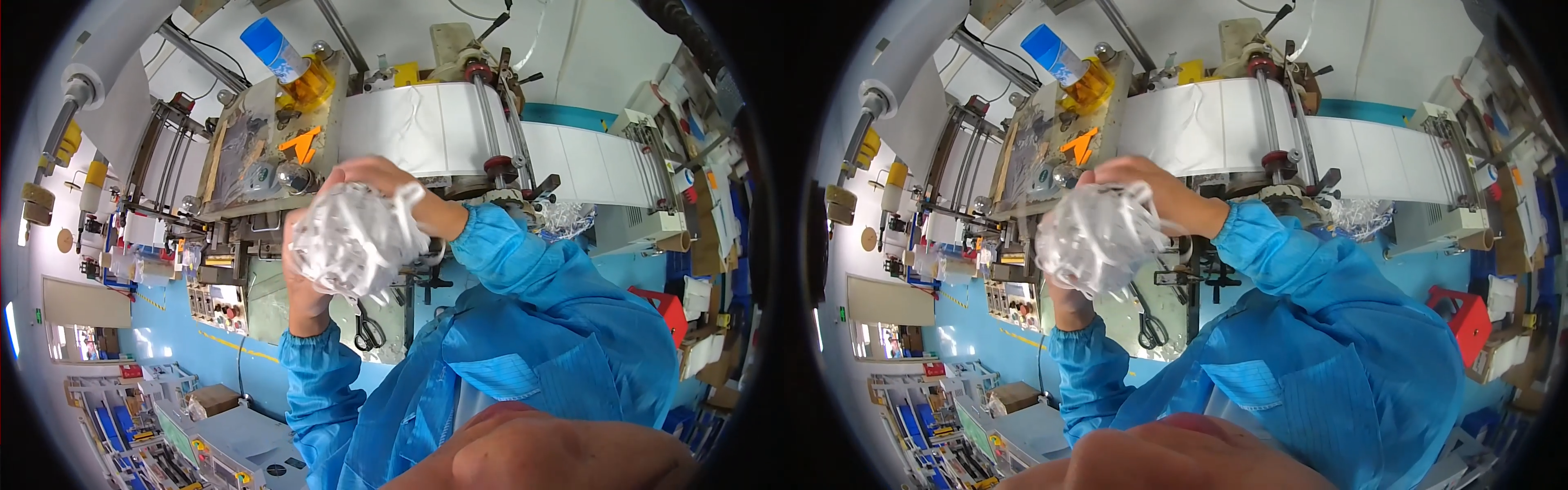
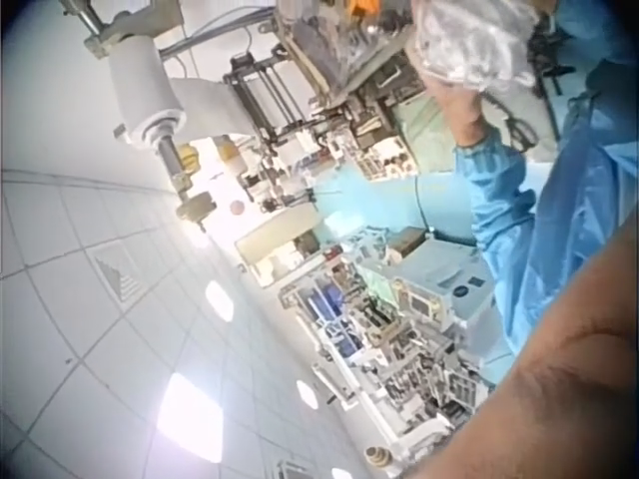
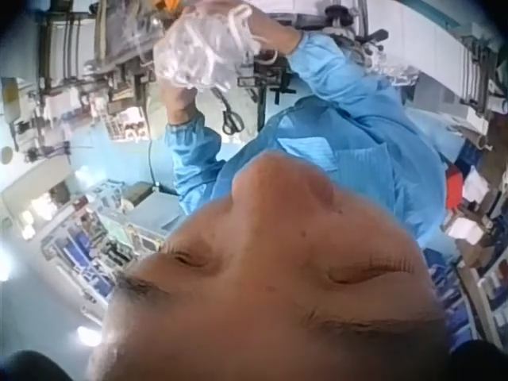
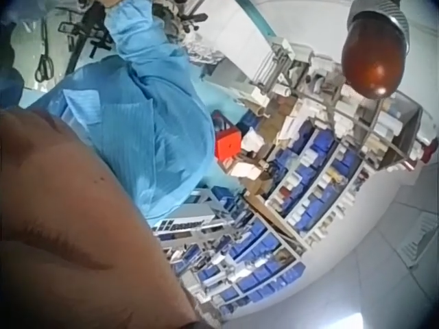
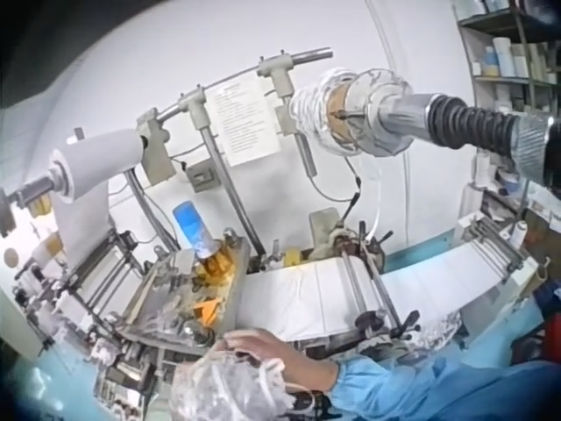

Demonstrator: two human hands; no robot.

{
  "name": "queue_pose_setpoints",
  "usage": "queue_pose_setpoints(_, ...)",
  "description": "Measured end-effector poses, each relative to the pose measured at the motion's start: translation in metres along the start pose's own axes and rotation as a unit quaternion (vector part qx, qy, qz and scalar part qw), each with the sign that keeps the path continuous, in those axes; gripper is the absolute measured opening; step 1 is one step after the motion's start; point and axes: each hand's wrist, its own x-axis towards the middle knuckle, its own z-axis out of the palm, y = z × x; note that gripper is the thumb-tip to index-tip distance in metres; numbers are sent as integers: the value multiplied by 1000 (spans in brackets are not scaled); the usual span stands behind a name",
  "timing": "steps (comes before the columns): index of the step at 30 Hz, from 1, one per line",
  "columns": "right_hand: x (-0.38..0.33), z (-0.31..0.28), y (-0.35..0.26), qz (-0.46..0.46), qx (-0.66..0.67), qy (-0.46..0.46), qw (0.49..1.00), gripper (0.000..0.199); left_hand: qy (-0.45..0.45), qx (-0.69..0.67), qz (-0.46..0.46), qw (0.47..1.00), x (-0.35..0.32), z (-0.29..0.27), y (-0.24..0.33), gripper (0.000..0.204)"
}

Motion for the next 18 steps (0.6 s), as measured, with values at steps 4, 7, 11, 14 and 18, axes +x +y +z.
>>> queue_pose_setpoints(4,-12,-14,-12,54,-55,84,993,62,124,-12,-39,991,-29,-35,-9,68)
queue_pose_setpoints(7,-41,-23,-24,64,-81,139,985,54,106,0,-7,994,-55,-53,-16,72)
queue_pose_setpoints(11,-118,-38,-27,150,82,-68,983,33,235,-31,37,971,-72,-60,-23,75)
queue_pose_setpoints(14,-179,-26,-24,307,200,-163,916,31,288,138,150,935,-71,-52,-6,82)
queue_pose_setpoints(18,-253,-3,9,473,193,-229,828,34,398,355,132,836,-57,-32,32,93)
